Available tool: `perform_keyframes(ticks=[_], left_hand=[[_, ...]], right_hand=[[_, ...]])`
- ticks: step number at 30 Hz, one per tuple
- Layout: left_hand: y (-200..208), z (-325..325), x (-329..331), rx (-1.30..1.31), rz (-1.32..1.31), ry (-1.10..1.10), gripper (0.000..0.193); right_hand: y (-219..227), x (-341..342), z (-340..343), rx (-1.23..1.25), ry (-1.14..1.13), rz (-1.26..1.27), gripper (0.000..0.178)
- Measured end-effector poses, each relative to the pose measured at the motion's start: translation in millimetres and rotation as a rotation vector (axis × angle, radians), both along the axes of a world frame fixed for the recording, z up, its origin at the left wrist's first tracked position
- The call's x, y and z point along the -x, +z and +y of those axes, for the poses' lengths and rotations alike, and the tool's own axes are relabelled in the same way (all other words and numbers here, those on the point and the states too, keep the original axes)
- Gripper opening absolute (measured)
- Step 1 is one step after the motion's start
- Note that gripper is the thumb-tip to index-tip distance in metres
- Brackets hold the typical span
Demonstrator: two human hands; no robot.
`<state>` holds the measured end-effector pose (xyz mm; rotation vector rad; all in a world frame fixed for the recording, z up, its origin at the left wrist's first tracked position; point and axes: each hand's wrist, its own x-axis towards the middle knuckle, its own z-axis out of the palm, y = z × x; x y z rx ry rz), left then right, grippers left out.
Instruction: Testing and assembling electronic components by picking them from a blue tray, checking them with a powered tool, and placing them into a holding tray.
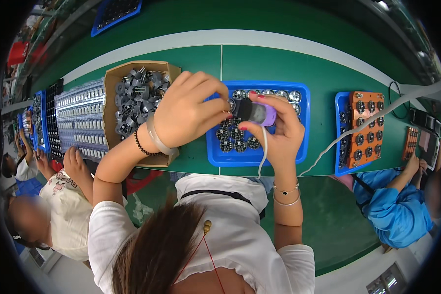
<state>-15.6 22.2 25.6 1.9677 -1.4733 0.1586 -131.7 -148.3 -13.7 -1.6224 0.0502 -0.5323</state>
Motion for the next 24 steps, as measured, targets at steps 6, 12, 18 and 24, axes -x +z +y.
perform_keyframes(ticks=[6,12,18,24], left_hand=[[-22,1,-9,-0.233,-0.041,0.105,0.010],[-44,-6,-10,-0.486,-0.230,0.066,0.012],[-35,-16,-7,-0.357,-0.149,0.087,0.010],[-43,-33,-9,-0.361,-0.287,0.021,0.008]], right_hand=[[3,11,-17,-0.150,-0.252,0.016,0.052],[0,20,-21,-0.034,-0.194,0.074,0.056],[2,22,-23,-0.139,-0.187,0.110,0.056],[3,17,-25,-0.106,-0.049,0.101,0.057]])
